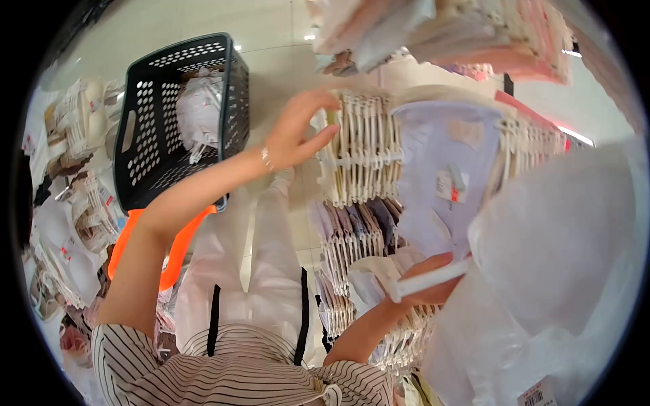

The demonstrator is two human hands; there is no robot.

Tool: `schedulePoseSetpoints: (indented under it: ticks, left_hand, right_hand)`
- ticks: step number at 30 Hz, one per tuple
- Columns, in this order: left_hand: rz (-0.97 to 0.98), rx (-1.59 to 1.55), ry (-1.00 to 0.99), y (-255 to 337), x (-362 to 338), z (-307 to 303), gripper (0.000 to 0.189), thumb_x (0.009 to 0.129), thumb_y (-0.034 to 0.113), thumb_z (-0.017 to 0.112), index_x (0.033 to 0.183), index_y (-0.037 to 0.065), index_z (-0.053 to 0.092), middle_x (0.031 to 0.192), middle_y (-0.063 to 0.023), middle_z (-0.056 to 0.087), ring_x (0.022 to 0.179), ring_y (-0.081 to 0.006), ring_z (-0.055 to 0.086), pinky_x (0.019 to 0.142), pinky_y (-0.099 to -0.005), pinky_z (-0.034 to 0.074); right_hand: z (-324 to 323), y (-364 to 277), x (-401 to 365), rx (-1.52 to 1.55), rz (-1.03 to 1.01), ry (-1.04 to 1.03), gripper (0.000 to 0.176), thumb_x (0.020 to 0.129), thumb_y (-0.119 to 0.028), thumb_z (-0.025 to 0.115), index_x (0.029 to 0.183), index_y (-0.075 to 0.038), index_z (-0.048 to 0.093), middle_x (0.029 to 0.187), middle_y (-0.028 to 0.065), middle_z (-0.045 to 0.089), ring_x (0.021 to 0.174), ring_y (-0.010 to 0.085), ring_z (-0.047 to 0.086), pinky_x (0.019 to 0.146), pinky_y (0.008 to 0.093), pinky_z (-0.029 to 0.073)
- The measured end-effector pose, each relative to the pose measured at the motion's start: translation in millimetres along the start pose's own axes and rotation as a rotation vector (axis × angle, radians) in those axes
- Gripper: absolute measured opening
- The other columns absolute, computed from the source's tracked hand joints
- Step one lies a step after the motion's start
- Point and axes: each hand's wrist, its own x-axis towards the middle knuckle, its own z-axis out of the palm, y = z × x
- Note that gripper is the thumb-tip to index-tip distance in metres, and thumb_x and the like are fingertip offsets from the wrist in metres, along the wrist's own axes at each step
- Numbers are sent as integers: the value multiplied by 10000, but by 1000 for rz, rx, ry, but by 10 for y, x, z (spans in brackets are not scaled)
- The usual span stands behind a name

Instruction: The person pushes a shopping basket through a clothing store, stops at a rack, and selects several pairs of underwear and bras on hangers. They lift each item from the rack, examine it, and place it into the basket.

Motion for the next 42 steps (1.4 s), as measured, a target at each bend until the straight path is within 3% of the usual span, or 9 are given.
schedulePoseSetpoints:
  ticks: [4,10,12,17,19,24,31,37,42]
  left_hand:
    - [-136,168,24,12,-633,-791,211,732,11,587,932,15,519,947,-129,546,891,-296,511,799,-349,395]
    - [-514,322,132,-792,-1509,-1593,166,744,18,551,901,14,497,880,-144,523,801,-288,511,722,-344,400]
    - [-690,524,54,-1329,-1910,-1746,200,755,66,562,934,12,489,910,-161,536,836,-291,530,709,-353,420]
    - [-1320,693,-276,-2321,-2700,-1898,430,744,291,587,1076,53,455,1068,-161,488,1021,-320,474,835,-451,392]
    - [-1342,630,-316,-2549,-2960,-1896,473,767,330,556,1136,65,423,1144,-152,458,1071,-320,450,862,-472,377]
    - [-1329,408,-502,-2807,-3292,-1921,596,795,332,517,1298,83,317,1338,-145,336,1197,-319,362,954,-449,321]
    - [-1155,296,-489,-2988,-3577,-2024,508,815,284,530,1242,46,393,1237,-142,448,1135,-322,424,949,-380,341]
    - [-1151,121,-441,-3048,-3671,-2061,366,829,248,501,1131,40,495,1294,-110,404,1103,-302,466,927,-347,371]
    - [-1271,124,-490,-2998,-3544,-2186,317,845,226,508,1085,19,504,1168,-144,505,1005,-293,522,869,-330,402]
  right_hand:
    - [186,-618,-476,120,-177,-69,219,783,32,501,995,4,551,971,162,512,928,303,469,784,420,392]
    - [608,-1901,-1214,772,-220,-604,307,712,66,518,1007,-4,570,959,132,550,881,277,502,812,385,385]
    - [780,-2347,-1409,1018,-154,-894,241,823,6,500,1060,-13,541,952,108,571,860,214,529,792,307,416]
    - [1791,-3397,-2228,1218,352,-1364,289,816,-23,489,1103,13,478,948,154,570,870,217,558,774,292,447]
    - [2524,-3663,-2737,1052,497,-1380,334,806,-97,495,1098,61,461,1010,210,550,909,277,554,808,348,441]
    - [3785,-3901,-3365,382,89,-1436,542,756,-223,506,1203,63,403,1180,271,436,1115,395,407,972,413,315]
    - [4585,-3448,-3811,475,-83,-1412,555,734,-16,460,1268,46,321,1254,257,391,1180,375,368,1000,366,297]
    - [4325,-3588,-3640,558,223,-1669,407,720,-58,532,1111,-6,433,1174,242,449,1106,348,435,914,372,355]
    - [4015,-3737,-3760,516,-227,-1207,302,663,-125,606,887,-12,439,799,190,452,795,347,463,746,364,397]
